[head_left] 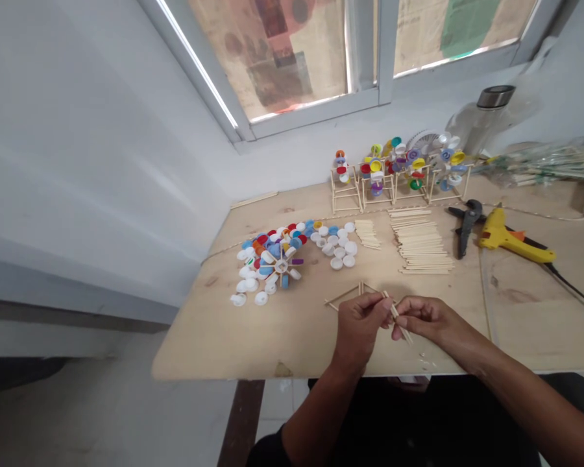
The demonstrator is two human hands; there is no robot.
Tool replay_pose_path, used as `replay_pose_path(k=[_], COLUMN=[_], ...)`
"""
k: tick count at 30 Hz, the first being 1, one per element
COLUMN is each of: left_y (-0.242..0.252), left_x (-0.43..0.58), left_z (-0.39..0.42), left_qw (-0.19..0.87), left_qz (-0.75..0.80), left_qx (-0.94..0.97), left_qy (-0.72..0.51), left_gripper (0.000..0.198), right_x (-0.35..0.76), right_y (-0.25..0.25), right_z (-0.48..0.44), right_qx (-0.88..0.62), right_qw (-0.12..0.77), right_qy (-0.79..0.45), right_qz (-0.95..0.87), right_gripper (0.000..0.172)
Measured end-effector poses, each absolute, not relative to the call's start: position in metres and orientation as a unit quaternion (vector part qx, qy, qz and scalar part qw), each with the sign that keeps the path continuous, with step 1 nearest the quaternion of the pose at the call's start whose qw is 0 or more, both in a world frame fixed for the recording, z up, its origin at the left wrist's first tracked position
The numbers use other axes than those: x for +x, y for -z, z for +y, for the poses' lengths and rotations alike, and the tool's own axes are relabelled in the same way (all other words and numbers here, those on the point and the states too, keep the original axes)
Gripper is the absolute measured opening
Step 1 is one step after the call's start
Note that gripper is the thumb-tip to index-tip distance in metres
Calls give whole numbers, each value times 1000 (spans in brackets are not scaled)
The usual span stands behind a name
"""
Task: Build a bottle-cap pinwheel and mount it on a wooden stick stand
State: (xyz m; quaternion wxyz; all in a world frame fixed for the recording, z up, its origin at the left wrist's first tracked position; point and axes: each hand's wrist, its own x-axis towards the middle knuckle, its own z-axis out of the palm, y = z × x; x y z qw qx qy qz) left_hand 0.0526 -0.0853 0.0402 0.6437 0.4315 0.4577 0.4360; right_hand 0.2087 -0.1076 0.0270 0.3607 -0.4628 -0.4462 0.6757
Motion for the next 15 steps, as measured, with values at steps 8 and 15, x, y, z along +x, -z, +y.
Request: replay_pose_path(k=[8, 15], left_y=[-43, -36], left_x=[51, 51], left_z=[-85, -82], left_qw=[639, 648], left_qz=[455, 458], left_qx=[449, 427], left_qy=[-427, -434], left_gripper=[20, 21], right_x=[210, 203], right_y=[-23, -34], right_z=[-106, -106], right_qx=[-459, -481], right_qw=[358, 344], right_qy=[-673, -695], right_qz=[-456, -409], right_gripper=[27, 30])
